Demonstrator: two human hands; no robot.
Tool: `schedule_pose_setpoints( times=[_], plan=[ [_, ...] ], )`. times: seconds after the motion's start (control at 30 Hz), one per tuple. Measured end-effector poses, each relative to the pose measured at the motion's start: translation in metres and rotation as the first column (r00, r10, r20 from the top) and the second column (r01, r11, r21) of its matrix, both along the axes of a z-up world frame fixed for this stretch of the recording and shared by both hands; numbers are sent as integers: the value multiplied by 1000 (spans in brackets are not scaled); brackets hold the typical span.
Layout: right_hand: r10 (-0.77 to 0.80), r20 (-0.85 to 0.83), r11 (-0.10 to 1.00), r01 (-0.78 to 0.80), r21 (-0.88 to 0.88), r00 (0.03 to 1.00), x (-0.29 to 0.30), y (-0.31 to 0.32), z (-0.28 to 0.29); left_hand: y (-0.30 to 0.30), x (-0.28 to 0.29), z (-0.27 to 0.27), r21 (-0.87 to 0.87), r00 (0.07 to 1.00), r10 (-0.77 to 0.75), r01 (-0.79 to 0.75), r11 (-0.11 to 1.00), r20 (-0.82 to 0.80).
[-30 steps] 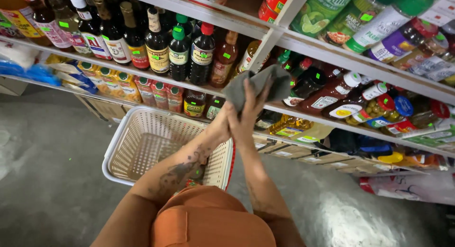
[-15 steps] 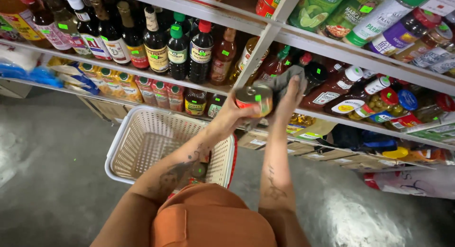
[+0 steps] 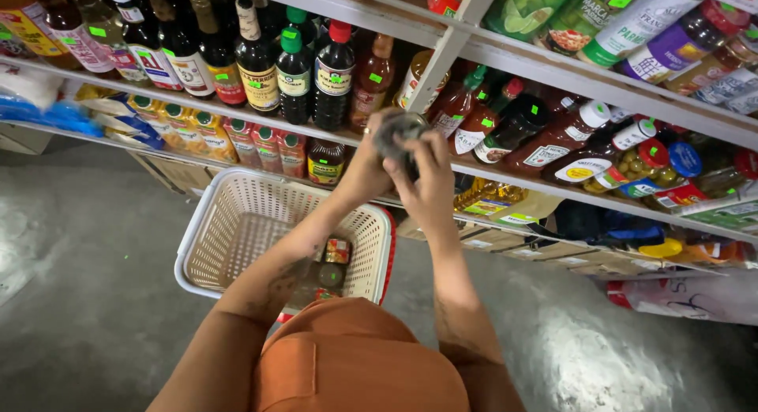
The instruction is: The recorder is wiping canned goods with a cloth and placing them into a white shopping basket in a grocery store aisle.
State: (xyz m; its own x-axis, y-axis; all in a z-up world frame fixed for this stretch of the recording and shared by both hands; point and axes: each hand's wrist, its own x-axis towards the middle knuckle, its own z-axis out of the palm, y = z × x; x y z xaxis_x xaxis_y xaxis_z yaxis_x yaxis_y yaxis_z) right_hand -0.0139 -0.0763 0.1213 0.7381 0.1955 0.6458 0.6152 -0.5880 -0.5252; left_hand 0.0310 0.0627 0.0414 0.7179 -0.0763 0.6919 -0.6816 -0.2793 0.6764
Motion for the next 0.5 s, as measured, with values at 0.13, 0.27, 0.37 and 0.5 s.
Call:
schedule_pose_setpoints(
  times=[0.13,0.27,0.37,0.5],
  plan=[
    [7,38,1000,-6,-20,999,12,-21,-22,14,-11,35,-107,1000,-7,5,994,-13],
    [-135,105,990,130,49,985,36,-21,-19,7,-20,41,-76,997,-54,50,996,-57],
    [-139,153,989,131,63,978,31,-4,-14,2,-16,25,-48,996,-79,77,996,-32],
    [-39,156,999,39,5,987,6,-1,-23,16,-17,27,-106,996,-90,88,990,-14]
  ],
)
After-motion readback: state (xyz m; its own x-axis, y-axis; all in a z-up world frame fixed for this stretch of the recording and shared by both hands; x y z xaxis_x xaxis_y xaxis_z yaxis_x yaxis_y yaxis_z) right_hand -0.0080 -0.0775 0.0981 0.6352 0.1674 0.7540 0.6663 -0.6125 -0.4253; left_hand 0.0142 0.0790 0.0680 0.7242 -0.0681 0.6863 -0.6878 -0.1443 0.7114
